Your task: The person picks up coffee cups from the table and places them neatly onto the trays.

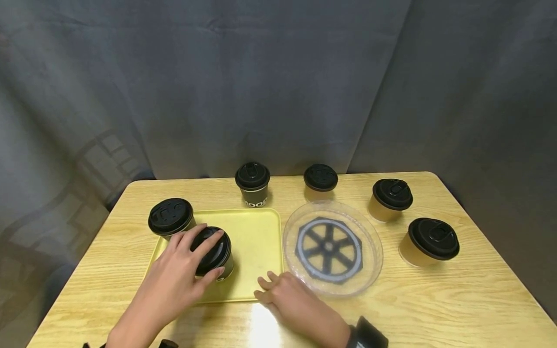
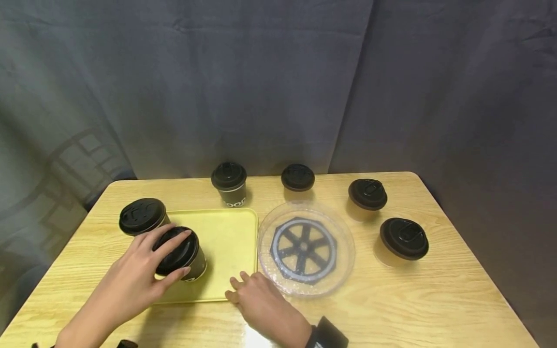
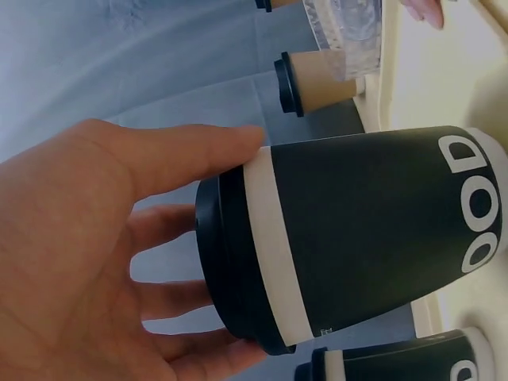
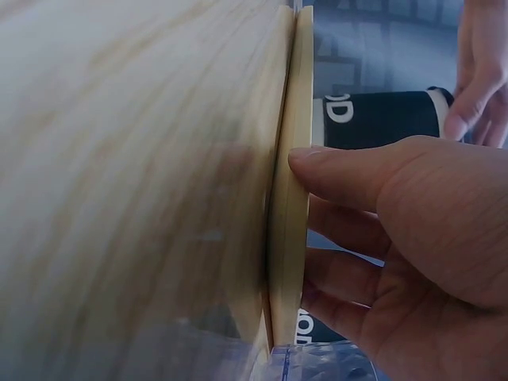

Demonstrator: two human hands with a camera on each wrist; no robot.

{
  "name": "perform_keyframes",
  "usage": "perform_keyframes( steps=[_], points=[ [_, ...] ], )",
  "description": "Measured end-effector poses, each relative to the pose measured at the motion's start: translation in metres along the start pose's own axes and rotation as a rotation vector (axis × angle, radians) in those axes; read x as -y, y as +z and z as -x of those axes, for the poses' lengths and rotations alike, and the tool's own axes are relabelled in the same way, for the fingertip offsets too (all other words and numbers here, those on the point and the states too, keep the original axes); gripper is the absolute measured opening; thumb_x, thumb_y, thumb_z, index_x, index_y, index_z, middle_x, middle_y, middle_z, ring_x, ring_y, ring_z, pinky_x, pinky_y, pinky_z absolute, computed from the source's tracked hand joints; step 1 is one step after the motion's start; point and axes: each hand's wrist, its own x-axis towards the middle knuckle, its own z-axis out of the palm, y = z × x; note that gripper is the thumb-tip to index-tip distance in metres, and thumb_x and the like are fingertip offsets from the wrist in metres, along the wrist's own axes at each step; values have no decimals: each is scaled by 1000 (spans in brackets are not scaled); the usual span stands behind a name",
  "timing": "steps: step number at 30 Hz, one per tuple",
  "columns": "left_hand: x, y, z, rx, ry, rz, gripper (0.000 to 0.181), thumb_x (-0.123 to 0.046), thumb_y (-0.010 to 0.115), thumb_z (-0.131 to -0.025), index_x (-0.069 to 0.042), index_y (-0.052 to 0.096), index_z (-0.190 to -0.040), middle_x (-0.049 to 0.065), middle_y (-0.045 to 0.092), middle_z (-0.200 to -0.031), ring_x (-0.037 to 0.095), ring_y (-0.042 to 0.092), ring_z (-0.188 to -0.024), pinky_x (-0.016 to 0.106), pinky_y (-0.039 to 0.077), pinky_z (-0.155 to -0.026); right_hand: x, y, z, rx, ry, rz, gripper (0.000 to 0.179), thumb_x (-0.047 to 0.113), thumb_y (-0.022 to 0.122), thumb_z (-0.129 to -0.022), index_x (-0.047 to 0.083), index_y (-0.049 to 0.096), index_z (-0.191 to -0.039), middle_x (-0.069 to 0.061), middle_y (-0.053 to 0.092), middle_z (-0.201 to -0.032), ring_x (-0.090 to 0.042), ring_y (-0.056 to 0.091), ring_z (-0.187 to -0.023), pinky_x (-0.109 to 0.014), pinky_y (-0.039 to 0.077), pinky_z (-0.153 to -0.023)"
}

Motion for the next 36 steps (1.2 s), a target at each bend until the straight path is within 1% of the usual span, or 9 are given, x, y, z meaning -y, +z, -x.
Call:
perform_keyframes(
  steps=[5, 11, 15, 19, 21, 23, 28, 32, 36],
  points=[
    [2, 7, 4, 16, -13, 8, 63, -35, 81, -76, -23, 59, -134, 16, 53, -138, 39, 53, -118, 56, 54, -84, 0, 0, 0, 4, -6, 16, 25, 24, 52, -99, 25, 71, -115, -5, 65, -128, -29, 64, -118, -36, 54, -94],
    [2, 14, 7, 10, -5, 17, 64, -38, 79, -80, -26, 55, -138, 14, 49, -144, 37, 50, -123, 55, 52, -90, -1, 0, -1, 20, 0, 21, 25, 23, 53, -98, 25, 71, -115, -5, 64, -128, -29, 63, -119, -37, 54, -95],
    [3, 13, 15, -27, 5, 3, 73, -45, 75, -81, -28, 45, -146, 14, 42, -151, 39, 43, -133, 58, 47, -96, -1, 0, -1, 17, 0, 11, 25, 23, 53, -98, 24, 71, -115, -5, 64, -128, -29, 63, -119, -37, 54, -95],
    [8, 10, 29, -83, -10, 37, 83, -47, 74, -80, -28, 36, -151, 11, 33, -158, 41, 36, -139, 60, 41, -99, 0, -1, -1, 5, -3, -3, 25, 22, 53, -98, 24, 71, -115, -5, 64, -128, -29, 63, -119, -37, 54, -96],
    [12, 10, 37, -105, -32, 65, 85, -46, 75, -80, -28, 34, -152, 9, 32, -158, 41, 35, -139, 62, 39, -98, 0, -1, -1, 7, 2, -4, 25, 22, 52, -98, 24, 70, -115, -5, 64, -129, -29, 63, -119, -37, 53, -97],
    [18, 12, 46, -124, -47, 89, 84, -45, 75, -81, -26, 34, -152, 11, 34, -156, 42, 37, -137, 62, 39, -96, 0, -1, -1, 13, 12, -12, 25, 22, 51, -99, 25, 70, -116, -5, 63, -129, -29, 62, -120, -38, 53, -97],
    [37, 25, 68, -154, -84, 155, 80, -38, 73, -85, -21, 33, -153, 20, 38, -150, 45, 40, -129, 65, 37, -96, 0, -2, 0, 16, 15, -12, 25, 22, 51, -100, 25, 69, -116, -5, 63, -130, -29, 62, -121, -38, 53, -98],
    [53, 41, 80, -108, -130, 161, 71, -31, 73, -86, -15, 41, -148, 23, 42, -145, 47, 42, -125, 65, 37, -93, 0, -2, 0, 21, 16, -3, 25, 22, 50, -100, 25, 69, -117, -5, 63, -130, -29, 62, -121, -38, 53, -98],
    [69, 55, 86, -46, -156, 144, 54, -28, 73, -87, -7, 57, -134, 27, 50, -138, 51, 47, -121, 62, 38, -91, 1, -2, 0, 20, 22, -29, 26, 22, 50, -100, 25, 69, -117, -5, 63, -130, -29, 61, -122, -38, 53, -98]
  ],
)
